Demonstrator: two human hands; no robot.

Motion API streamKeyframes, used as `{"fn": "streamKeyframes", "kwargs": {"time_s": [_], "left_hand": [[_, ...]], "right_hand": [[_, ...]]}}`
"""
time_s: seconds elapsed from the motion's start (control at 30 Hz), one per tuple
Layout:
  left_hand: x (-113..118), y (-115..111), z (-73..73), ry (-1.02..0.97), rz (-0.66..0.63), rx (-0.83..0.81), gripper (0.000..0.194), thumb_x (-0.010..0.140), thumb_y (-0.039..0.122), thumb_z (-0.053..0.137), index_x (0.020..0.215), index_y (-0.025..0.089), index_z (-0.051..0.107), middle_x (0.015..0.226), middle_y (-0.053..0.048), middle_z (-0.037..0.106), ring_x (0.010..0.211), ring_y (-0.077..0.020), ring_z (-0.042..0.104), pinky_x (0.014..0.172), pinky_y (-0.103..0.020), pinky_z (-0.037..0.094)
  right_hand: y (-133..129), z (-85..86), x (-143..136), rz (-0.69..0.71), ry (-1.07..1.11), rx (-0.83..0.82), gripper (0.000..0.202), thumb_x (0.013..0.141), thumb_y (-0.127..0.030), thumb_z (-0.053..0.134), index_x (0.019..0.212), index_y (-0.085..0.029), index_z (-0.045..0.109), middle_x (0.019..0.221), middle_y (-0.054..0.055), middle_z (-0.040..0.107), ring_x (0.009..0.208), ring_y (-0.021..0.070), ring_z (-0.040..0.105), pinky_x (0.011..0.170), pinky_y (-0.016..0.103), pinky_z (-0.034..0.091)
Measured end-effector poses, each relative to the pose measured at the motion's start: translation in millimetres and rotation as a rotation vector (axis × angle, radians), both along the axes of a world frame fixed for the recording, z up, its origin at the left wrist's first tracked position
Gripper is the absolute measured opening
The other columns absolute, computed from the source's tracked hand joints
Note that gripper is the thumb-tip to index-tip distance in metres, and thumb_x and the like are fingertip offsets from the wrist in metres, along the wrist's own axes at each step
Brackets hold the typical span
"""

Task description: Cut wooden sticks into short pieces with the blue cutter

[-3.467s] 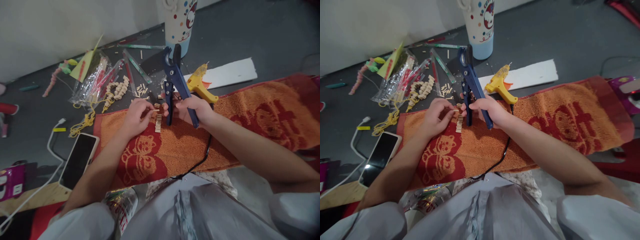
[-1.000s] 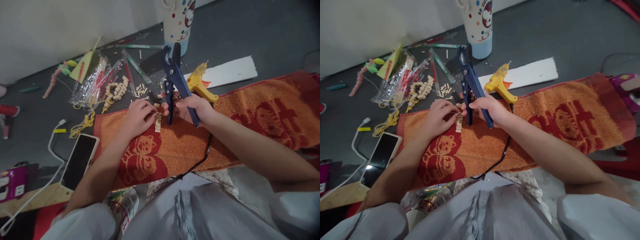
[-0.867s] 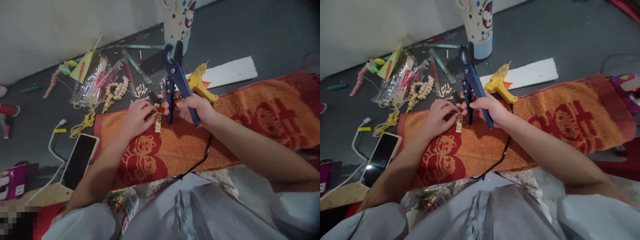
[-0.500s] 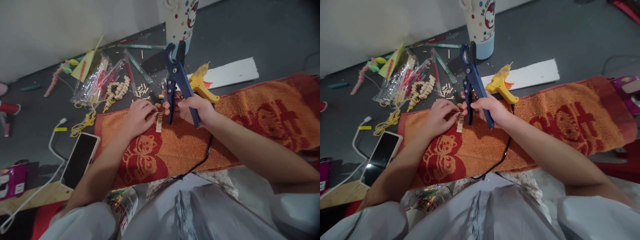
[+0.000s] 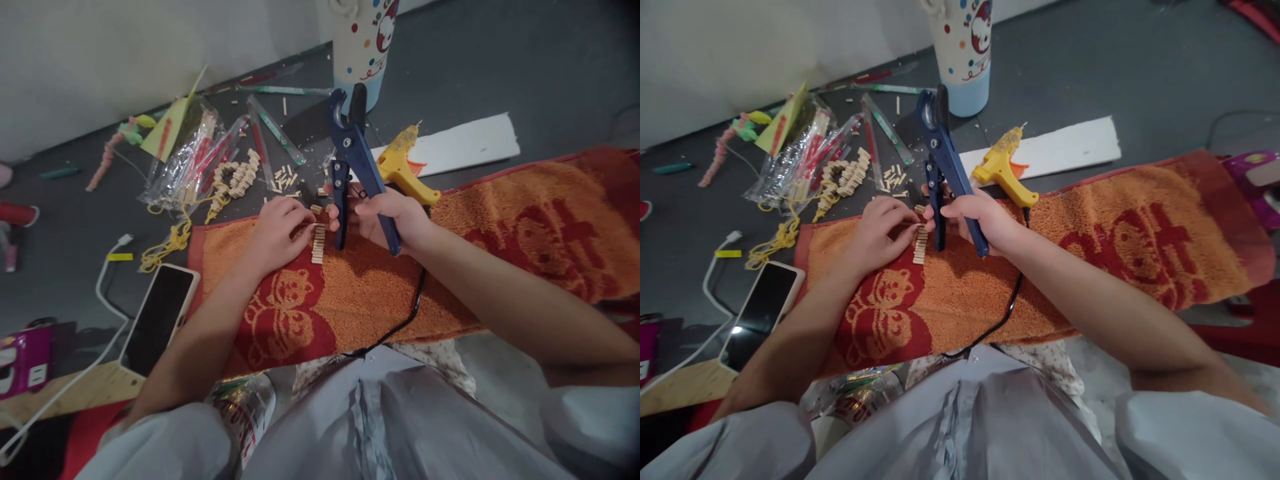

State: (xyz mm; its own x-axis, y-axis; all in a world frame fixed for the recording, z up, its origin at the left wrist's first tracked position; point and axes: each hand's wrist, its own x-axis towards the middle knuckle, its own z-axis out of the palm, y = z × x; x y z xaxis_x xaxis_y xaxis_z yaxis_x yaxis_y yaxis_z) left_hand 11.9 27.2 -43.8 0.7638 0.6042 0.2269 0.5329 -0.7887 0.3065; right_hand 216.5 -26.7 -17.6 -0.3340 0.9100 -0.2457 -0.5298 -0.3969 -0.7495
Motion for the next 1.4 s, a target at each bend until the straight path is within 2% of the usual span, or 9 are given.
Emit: {"fn": "streamKeyframes", "kwargs": {"time_s": [0.2,0.47,0.9,1.4], "left_hand": [[-0.4,-0.9,1.0,0.007,0.002,-0.016,0.014,0.086,0.029,0.049,0.089,0.02,0.059,0.092,-0.006,0.06,0.09,-0.0202,0.052,0.081,-0.037,0.04],[-0.5,-2.6,3.9,0.016,0.008,-0.004,0.013,0.081,0.03,0.053,0.089,0.021,0.058,0.094,-0.005,0.06,0.091,-0.0209,0.053,0.083,-0.037,0.041],[-0.2,-1.4,2.1,0.015,0.005,-0.003,0.012,0.083,0.029,0.052,0.089,0.021,0.058,0.093,-0.006,0.06,0.091,-0.0211,0.053,0.081,-0.037,0.041],[1.0,-1.2,1.1,-0.017,-0.005,0.023,0.012,0.085,0.029,0.05,0.087,0.02,0.059,0.089,-0.006,0.06,0.086,-0.0194,0.052,0.078,-0.036,0.041]], "right_hand": [[-0.4,1.5,-1.6,-0.013,-0.036,-0.004,0.032,0.055,-0.019,0.058,0.086,-0.023,0.054,0.087,0.005,0.066,0.096,0.0269,0.061,0.078,0.043,0.051],[0.0,-0.7,-0.2,-0.004,-0.009,-0.017,0.031,0.055,-0.019,0.058,0.085,-0.023,0.051,0.085,0.005,0.065,0.096,0.0251,0.062,0.08,0.04,0.051],[-0.6,1.5,-1.6,-0.027,-0.018,-0.032,0.028,0.054,-0.018,0.058,0.08,-0.026,0.052,0.082,0.003,0.064,0.095,0.0272,0.062,0.073,0.041,0.052],[0.1,-0.3,-2.0,-0.046,-0.004,-0.032,0.033,0.053,-0.017,0.058,0.085,-0.024,0.054,0.079,0.003,0.065,0.088,0.0255,0.065,0.071,0.038,0.053]]}}
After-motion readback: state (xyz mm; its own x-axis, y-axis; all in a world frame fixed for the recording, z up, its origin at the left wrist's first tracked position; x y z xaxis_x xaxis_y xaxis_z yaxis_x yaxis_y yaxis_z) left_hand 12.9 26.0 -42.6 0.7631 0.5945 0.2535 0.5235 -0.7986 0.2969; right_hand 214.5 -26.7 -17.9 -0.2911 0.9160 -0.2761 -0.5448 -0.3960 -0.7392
